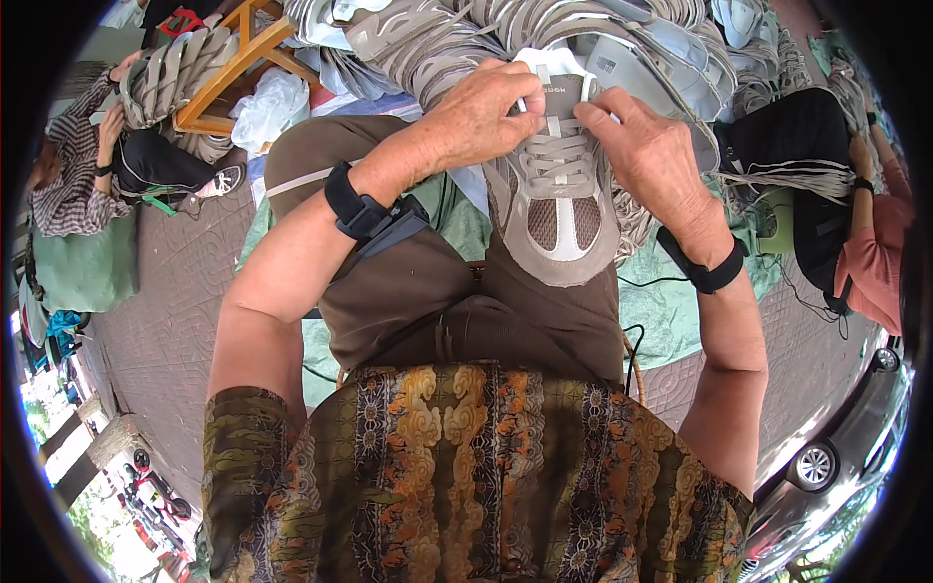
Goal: The person threads shoelaces through the eyelets of a beige sneaker, pulls them tight, and ties a knot. They repeat this process on another shoe, then gather a stack of finished shoes and place them aside.
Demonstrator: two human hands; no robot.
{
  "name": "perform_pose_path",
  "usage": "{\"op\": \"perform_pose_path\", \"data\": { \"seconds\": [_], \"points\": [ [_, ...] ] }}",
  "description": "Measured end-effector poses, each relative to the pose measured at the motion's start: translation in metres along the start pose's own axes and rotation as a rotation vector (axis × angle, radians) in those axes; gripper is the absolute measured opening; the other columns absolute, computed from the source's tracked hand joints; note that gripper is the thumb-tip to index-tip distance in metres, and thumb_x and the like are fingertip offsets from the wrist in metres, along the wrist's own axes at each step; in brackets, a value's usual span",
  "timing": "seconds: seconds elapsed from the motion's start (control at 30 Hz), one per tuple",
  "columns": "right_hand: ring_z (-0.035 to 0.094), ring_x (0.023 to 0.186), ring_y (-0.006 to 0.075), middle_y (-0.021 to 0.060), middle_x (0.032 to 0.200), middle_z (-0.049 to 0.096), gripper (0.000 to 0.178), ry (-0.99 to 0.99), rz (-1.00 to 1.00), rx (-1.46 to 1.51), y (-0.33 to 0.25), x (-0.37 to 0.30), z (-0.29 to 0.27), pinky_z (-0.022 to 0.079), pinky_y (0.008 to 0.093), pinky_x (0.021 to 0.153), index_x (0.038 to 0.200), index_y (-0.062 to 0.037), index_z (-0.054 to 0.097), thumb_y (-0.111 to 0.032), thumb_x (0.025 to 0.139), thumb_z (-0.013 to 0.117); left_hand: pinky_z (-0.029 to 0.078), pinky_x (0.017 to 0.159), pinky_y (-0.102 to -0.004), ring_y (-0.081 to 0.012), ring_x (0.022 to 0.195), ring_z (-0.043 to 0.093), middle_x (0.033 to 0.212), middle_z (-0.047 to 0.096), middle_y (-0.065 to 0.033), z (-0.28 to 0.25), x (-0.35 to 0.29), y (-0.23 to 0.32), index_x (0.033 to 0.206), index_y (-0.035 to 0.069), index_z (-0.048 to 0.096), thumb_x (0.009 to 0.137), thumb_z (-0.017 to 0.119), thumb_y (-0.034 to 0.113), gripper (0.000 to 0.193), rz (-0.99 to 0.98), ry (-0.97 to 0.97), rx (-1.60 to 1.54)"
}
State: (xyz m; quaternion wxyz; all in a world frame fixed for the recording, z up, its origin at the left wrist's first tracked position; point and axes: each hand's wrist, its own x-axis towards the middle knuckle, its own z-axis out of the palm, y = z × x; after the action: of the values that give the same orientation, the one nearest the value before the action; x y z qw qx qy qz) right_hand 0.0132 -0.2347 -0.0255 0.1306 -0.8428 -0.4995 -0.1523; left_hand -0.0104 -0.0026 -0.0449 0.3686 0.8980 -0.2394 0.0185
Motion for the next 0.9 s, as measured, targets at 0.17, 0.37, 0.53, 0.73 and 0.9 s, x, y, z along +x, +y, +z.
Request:
{"op": "perform_pose_path", "data": {
  "seconds": [0.17, 0.37, 0.53, 0.73, 0.9],
  "points": [
    [0.060, 0.079, 0.0187, 0.0027, 0.093, 0.053, 0.041, -0.057, -0.148, -0.159, 0.006, -0.005, -0.004, 0.052, 0.0299, 0.059, 0.109, -0.0099, 0.057, -0.005, 0.069, 0.062, 0.044, 0.082, -0.0389, -0.0282, 0.092, 0.052, 0.088, 0.058, -0.0080, -0.003, 0.004, -0.001, 0.085, 0.006, 0.060, 0.079, 0.061, 0.016, 0.011, -0.047, -0.067, -0.043],
    [0.059, 0.073, 0.0201, 0.0040, 0.082, 0.053, 0.021, -0.118, -0.195, 0.066, 0.016, -0.002, -0.002, 0.050, 0.0316, 0.059, 0.093, -0.0077, 0.059, -0.007, 0.072, 0.063, 0.044, 0.077, -0.0360, -0.0243, 0.085, 0.052, 0.084, 0.056, -0.0084, -0.005, 0.007, -0.012, 0.086, 0.004, 0.061, 0.081, 0.059, 0.018, 0.014, 0.005, -0.095, -0.067],
    [0.051, 0.057, 0.0124, -0.0001, 0.059, 0.047, 0.014, -0.342, 0.182, 1.032, 0.001, 0.009, 0.004, 0.038, 0.0264, 0.050, 0.072, -0.0068, 0.057, -0.013, 0.084, 0.060, 0.044, 0.079, -0.0372, -0.0277, 0.088, 0.053, 0.087, 0.057, -0.0094, -0.008, 0.006, -0.007, 0.087, 0.004, 0.059, 0.082, 0.059, 0.018, 0.015, 0.014, -0.135, -0.028],
    [0.024, 0.040, 0.0049, -0.0059, 0.050, 0.035, 0.028, -0.195, 0.973, 1.216, 0.031, 0.015, 0.026, 0.020, 0.0219, 0.040, 0.062, -0.0097, 0.049, -0.021, 0.087, 0.057, 0.044, 0.079, -0.0386, -0.0288, 0.088, 0.054, 0.087, 0.057, -0.0099, -0.005, 0.004, -0.012, 0.085, 0.005, 0.058, 0.081, 0.060, 0.019, 0.015, 0.082, -0.089, -0.042],
    [0.025, 0.041, 0.0053, -0.0054, 0.050, 0.034, 0.028, -0.276, 0.994, 1.276, 0.034, 0.010, 0.026, 0.022, 0.0232, 0.040, 0.062, -0.0096, 0.047, -0.020, 0.086, 0.056, 0.045, 0.075, -0.0392, -0.0286, 0.083, 0.055, 0.083, 0.057, -0.0104, -0.004, 0.011, -0.003, 0.085, 0.006, 0.058, 0.077, 0.061, 0.018, 0.015, -0.031, -0.084, -0.054]
  ]
}}
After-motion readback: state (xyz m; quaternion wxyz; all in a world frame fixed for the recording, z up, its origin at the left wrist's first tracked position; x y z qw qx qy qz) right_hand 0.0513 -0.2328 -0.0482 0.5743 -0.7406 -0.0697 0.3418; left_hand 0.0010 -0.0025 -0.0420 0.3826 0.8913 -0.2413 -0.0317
